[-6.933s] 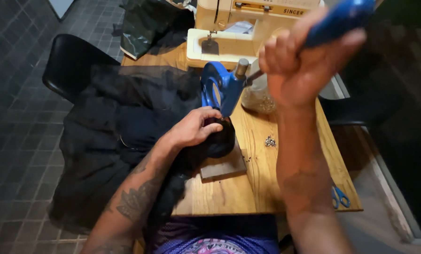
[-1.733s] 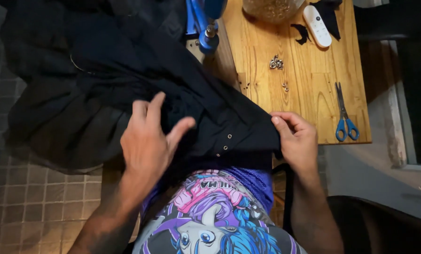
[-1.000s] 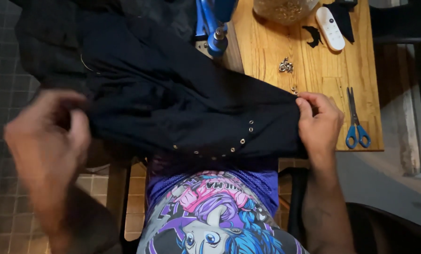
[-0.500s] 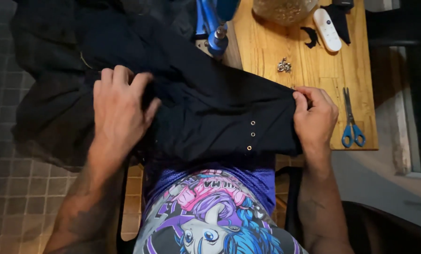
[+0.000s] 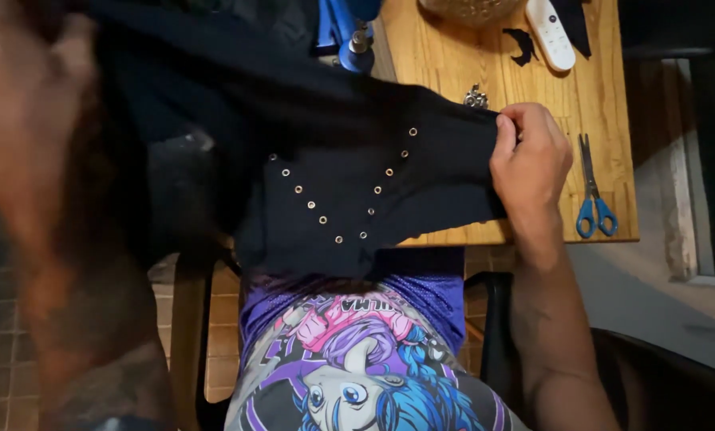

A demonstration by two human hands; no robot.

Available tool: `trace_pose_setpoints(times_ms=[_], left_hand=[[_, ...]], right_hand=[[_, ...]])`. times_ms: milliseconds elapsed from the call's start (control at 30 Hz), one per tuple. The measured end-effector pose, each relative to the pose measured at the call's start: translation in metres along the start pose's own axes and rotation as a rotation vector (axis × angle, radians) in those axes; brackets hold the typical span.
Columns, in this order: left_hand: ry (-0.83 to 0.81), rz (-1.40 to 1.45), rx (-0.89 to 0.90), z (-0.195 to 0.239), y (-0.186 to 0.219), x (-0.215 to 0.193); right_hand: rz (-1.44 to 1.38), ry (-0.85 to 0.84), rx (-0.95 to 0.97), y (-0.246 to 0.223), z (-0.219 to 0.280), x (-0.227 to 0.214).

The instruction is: Attaching metal eyelets to a black garment using a manual hand press on a wooden workbench.

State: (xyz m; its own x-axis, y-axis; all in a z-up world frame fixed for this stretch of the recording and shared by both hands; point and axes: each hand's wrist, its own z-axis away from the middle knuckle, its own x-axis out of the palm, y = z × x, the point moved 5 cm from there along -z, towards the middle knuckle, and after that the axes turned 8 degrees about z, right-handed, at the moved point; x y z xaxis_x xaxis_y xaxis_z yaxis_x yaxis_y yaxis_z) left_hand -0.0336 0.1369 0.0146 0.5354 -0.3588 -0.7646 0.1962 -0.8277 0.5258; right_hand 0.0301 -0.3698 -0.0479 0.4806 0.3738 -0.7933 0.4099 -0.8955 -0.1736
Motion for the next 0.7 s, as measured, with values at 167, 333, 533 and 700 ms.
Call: trace_pose_setpoints(times_ms=[167, 333, 533, 700], left_hand=[[0.03, -0.172, 0.606, 0.008, 0.036, 0.02], [0.01, 0.022, 0.706, 0.059, 0.084, -0.002], [-0.309, -0.136, 0.634, 0.091, 0.079, 0.018], [-0.518, 0.164, 0.488, 0.086, 0.066, -0.009]], right_hand=[[0.093, -0.047, -0.002, -0.008, -0.003, 0.003], [-0.161, -0.028, -0.181, -0.087, 0.01, -0.035], [-0.291, -0.35, -0.706, -0.135, 0.062, -0.02], [-0.448, -0.203, -0.756, -0.132, 0.069, -0.034]])
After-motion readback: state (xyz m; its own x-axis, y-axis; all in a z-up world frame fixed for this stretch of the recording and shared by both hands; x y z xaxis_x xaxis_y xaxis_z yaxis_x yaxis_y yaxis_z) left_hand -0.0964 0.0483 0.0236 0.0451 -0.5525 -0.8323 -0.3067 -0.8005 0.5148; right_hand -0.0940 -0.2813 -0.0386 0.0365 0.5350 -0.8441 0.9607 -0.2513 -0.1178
